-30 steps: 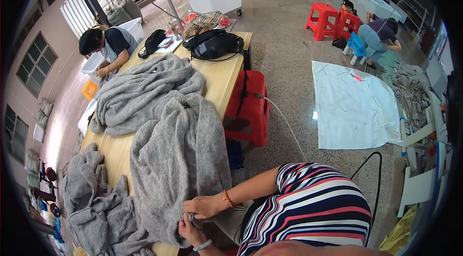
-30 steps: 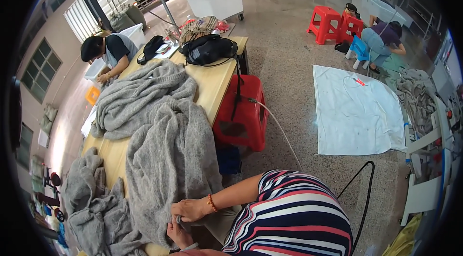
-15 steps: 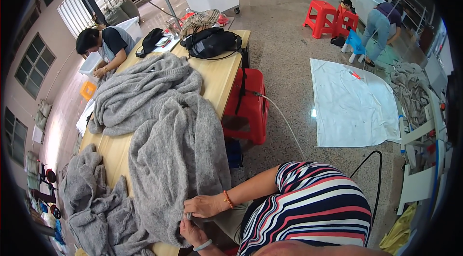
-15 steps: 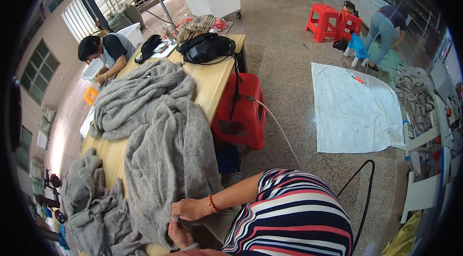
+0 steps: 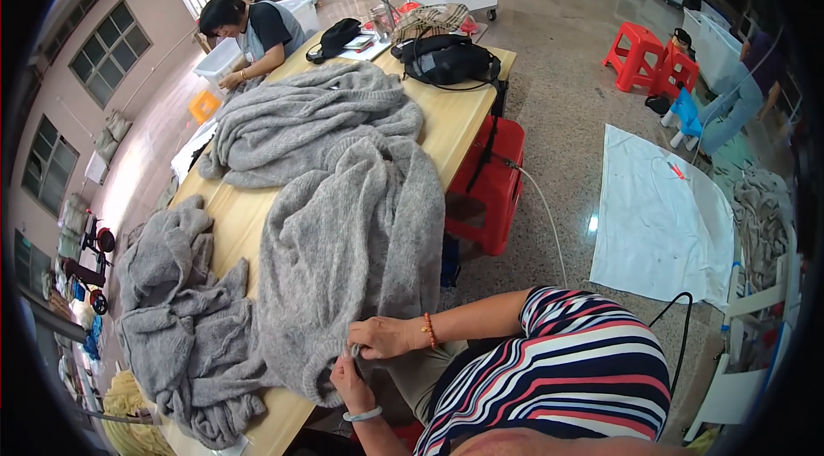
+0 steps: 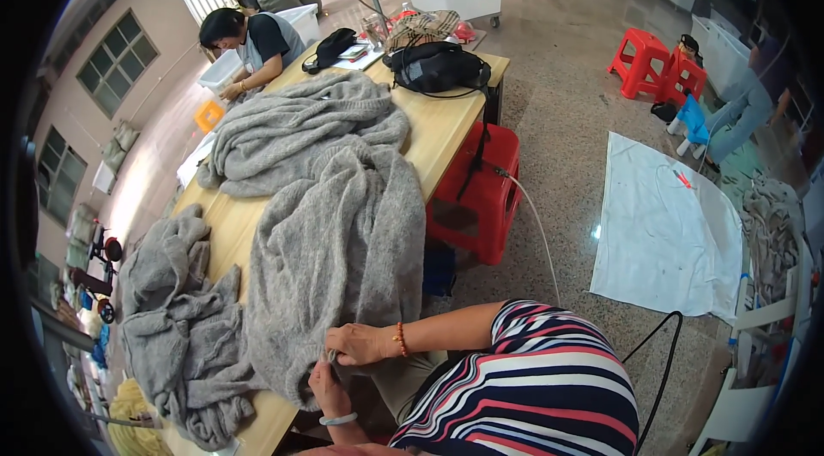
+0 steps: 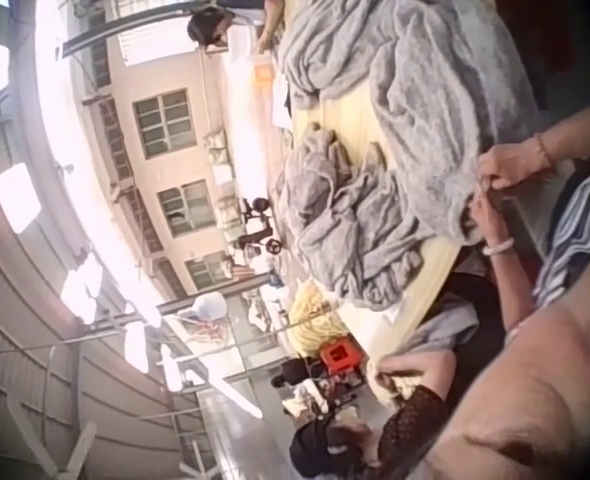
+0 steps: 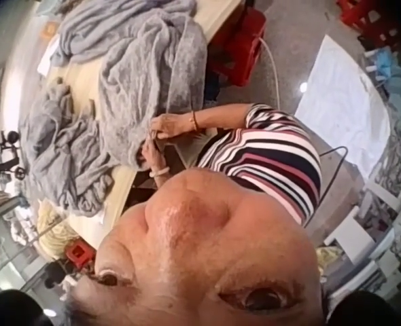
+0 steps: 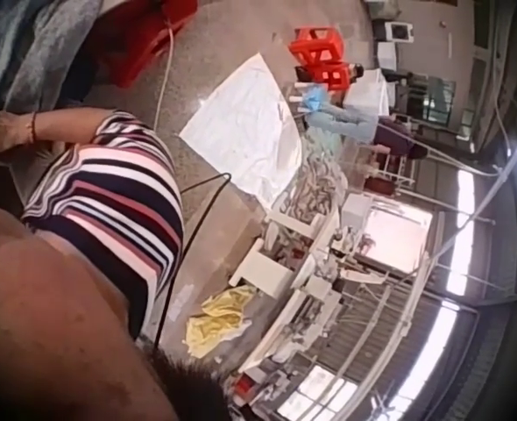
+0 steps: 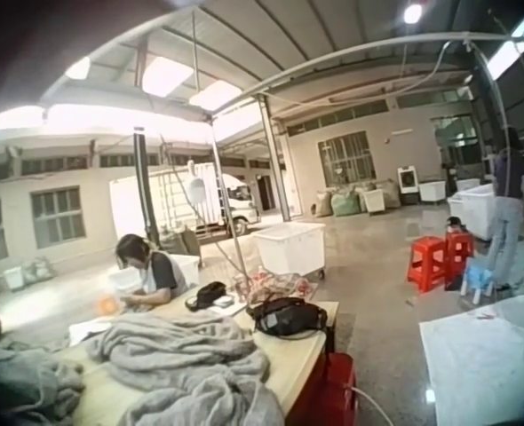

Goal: Inspect sweaters for defects and loose threads on a factory table.

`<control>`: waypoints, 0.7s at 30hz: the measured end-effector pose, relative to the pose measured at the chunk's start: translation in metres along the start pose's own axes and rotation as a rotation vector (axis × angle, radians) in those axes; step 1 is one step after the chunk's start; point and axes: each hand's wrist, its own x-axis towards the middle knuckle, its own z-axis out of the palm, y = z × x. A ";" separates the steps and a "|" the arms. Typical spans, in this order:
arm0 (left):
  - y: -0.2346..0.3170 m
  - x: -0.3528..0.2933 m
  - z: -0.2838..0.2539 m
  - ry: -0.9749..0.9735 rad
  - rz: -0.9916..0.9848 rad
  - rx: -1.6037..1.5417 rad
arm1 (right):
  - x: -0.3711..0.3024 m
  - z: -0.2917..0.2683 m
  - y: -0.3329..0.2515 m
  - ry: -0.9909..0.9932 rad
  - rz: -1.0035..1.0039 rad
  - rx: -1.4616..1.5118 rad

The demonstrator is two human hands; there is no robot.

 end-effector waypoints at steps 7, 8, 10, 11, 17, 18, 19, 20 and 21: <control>0.011 -0.032 0.025 0.240 0.565 0.662 | 0.001 0.000 0.008 0.006 0.055 0.092; 0.020 -0.037 0.030 0.234 0.614 0.719 | 0.001 -0.001 0.008 0.007 0.071 0.094; 0.019 -0.033 0.022 0.179 0.648 0.824 | 0.004 -0.002 0.004 -0.005 0.063 0.096; 0.018 -0.029 0.016 0.119 0.686 0.928 | 0.004 -0.003 0.002 -0.013 0.053 0.095; 0.012 -0.016 0.005 0.064 0.602 0.783 | 0.003 -0.009 -0.004 -0.044 0.106 0.140; 0.013 -0.016 0.006 0.057 0.552 0.763 | 0.003 -0.009 -0.003 -0.045 0.105 0.143; 0.013 -0.016 0.007 0.060 0.550 0.765 | 0.002 -0.009 -0.002 -0.045 0.105 0.140; 0.013 -0.016 0.007 0.062 0.528 0.761 | 0.002 -0.008 -0.001 -0.045 0.104 0.137; 0.013 -0.017 0.007 0.062 0.506 0.755 | 0.002 -0.008 -0.001 -0.047 0.105 0.138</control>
